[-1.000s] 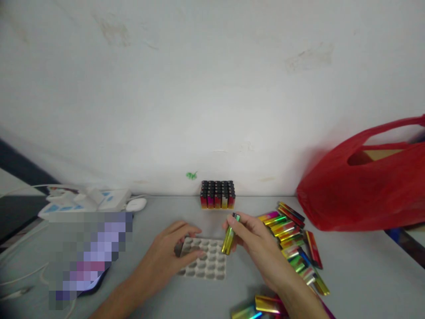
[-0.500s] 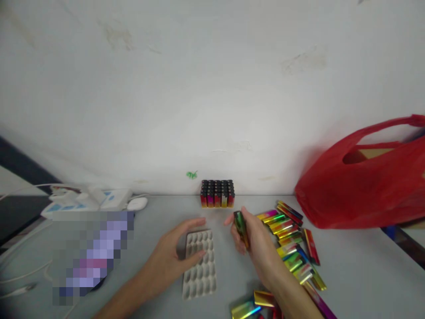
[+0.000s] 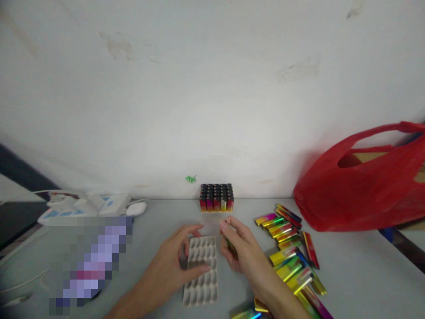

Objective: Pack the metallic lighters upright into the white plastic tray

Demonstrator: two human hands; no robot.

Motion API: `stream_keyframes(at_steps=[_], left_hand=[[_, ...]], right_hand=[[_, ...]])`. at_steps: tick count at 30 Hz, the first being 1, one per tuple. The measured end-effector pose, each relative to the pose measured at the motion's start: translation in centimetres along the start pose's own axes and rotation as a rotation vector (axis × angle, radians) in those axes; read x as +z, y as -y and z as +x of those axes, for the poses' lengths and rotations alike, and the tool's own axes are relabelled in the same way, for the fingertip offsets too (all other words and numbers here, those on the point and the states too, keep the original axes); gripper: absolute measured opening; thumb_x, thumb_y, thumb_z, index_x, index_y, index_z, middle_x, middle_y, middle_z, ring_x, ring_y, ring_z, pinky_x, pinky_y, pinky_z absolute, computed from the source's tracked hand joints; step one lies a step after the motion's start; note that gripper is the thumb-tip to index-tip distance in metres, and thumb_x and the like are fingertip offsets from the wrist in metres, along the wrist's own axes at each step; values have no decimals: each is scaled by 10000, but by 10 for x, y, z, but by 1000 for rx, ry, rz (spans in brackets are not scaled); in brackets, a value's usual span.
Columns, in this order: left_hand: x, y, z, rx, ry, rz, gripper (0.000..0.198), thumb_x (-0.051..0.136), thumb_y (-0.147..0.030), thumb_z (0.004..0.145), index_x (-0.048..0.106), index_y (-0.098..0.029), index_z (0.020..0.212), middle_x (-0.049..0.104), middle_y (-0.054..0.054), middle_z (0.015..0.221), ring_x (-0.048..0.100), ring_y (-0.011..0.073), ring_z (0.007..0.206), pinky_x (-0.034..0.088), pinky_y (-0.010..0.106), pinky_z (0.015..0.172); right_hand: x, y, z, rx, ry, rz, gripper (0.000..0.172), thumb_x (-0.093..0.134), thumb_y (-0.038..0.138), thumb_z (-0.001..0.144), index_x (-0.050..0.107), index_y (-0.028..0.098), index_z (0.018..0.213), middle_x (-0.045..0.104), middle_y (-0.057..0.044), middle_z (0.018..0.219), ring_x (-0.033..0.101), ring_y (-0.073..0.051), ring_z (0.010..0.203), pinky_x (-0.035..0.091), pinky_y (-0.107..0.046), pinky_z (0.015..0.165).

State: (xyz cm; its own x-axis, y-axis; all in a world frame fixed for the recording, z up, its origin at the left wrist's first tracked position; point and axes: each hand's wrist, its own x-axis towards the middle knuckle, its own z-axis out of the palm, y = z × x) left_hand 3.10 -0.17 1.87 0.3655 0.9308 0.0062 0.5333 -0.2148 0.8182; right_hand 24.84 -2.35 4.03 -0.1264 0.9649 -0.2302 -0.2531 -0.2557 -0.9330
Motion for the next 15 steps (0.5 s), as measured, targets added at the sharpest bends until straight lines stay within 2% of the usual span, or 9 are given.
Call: stream_keyframes(at_steps=[4,8,12,15], left_hand=[[8,3,-4,-15,18,-50,830,968,-172,725,610,-300,1462,708,-6,1152,610,181,799,523,324,822],[11,12,-2,-32,21,-110,840,936,-148,735,588,-304,1484,692,-29,1033,605,173,780,516,311,797],[13,18,2,-53,1,-218,844,918,-141,716,582,-298,1475,702,-14,1107,582,138,721,512,283,725],[16,18,2,-62,-11,-268,815,907,-187,729,581,-278,1471,708,4,1122,562,123,681,514,274,685]], right_hand=[[-3,-5,2,31,4,-2,651,597,832,945,569,227,706,332,82,515,262,-105,483,215,-276,491],[-7,-8,5,47,9,6,676,633,850,900,504,237,645,318,77,563,288,-118,534,281,-280,550],[-6,-10,8,71,72,100,690,695,873,822,455,254,634,307,84,578,273,-121,540,307,-280,565],[-2,-10,7,86,104,157,691,709,869,815,444,257,636,301,87,583,272,-123,543,314,-275,573]])
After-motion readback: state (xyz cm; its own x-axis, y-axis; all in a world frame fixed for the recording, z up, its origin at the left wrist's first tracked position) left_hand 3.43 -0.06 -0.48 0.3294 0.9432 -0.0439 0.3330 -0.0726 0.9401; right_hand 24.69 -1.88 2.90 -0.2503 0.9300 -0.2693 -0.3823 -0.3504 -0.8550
